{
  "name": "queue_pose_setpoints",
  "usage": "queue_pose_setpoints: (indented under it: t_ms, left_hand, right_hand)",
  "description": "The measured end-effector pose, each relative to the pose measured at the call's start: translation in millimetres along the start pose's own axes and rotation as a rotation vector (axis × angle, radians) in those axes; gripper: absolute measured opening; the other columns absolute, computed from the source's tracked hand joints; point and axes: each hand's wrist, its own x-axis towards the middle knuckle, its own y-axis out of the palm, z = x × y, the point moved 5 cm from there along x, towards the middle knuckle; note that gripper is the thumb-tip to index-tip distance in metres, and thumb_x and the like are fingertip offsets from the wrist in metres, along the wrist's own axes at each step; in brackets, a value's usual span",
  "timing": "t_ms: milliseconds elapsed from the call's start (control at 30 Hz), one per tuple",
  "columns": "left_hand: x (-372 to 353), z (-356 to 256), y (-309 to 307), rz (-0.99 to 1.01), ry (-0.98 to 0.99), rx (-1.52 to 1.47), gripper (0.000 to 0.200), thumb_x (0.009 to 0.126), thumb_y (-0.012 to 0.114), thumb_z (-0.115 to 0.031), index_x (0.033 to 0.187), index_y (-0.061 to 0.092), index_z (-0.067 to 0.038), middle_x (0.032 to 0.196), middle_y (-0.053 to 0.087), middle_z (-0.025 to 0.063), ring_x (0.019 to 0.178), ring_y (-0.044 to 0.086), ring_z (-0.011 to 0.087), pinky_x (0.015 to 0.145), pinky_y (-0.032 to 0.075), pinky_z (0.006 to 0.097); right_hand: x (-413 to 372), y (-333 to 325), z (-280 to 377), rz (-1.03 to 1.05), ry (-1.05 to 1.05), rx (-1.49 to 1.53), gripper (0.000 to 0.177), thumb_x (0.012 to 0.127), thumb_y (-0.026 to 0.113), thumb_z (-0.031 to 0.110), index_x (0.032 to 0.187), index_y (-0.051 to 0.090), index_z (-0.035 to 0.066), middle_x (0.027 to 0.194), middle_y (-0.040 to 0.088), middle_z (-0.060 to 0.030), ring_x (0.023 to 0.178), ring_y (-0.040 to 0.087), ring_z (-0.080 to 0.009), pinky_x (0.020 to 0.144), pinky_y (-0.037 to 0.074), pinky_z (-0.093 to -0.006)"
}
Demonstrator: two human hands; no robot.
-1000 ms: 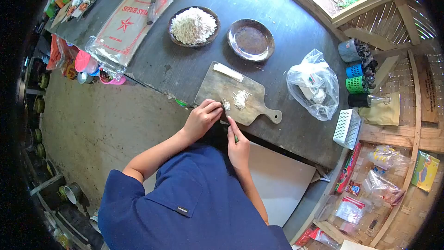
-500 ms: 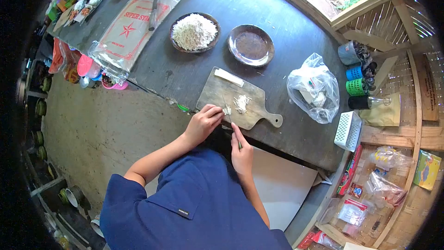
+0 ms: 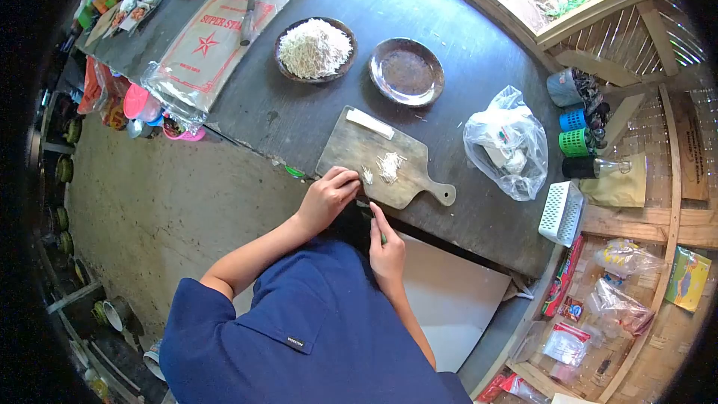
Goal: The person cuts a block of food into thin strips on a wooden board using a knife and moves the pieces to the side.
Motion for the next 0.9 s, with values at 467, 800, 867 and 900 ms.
queue_pose_setpoints:
  t_ms: [467, 800, 867, 900]
  left_hand:
    - [-3, 0, 3, -0.011, -0.007, -0.01, 0.017, 0.089, 0.078, -0.007, 0.104, 0.079, 0.001, 0.116, 0.073, 0.0082, 0.111, 0.069, 0.027, 0.093, 0.06, 0.0377]
    - [-2, 0, 1, -0.053, -0.001, -0.038, 0.017, 0.089, 0.078, -0.006, 0.105, 0.079, 0.001, 0.115, 0.073, 0.0083, 0.111, 0.07, 0.0276, 0.092, 0.06, 0.0385]
    - [-1, 2, 0, -0.047, -0.026, -0.053, 0.016, 0.089, 0.079, -0.006, 0.104, 0.079, 0.001, 0.114, 0.074, 0.0081, 0.11, 0.07, 0.0278, 0.092, 0.06, 0.0386]
    - [0, 3, 0, -0.048, -0.016, -0.049, 0.016, 0.089, 0.079, -0.006, 0.104, 0.079, 0.001, 0.114, 0.074, 0.0081, 0.11, 0.07, 0.0278, 0.092, 0.06, 0.0386]
  right_hand:
    - [14, 6, 10, 0.03, 0.01, 0.061, 0.038, 0.113, 0.061, 0.017, 0.151, 0.067, 0.012, 0.111, 0.069, -0.0063, 0.093, 0.06, -0.0089, 0.084, 0.05, -0.027]
    - [10, 5, 3, 0.045, 0.033, -0.018, 0.038, 0.114, 0.06, 0.023, 0.151, 0.066, 0.017, 0.098, 0.074, -0.0153, 0.076, 0.054, -0.0115, 0.077, 0.052, -0.0313]
    - [17, 9, 7, 0.044, -0.001, 0.04, 0.039, 0.114, 0.06, 0.02, 0.152, 0.066, 0.013, 0.091, 0.064, -0.005, 0.075, 0.05, -0.0086, 0.072, 0.047, -0.0274]
    - [22, 10, 13, 0.049, -0.053, 0.094, 0.04, 0.114, 0.06, 0.017, 0.153, 0.065, 0.009, 0.084, 0.054, 0.0053, 0.073, 0.045, -0.0057, 0.067, 0.042, -0.0236]
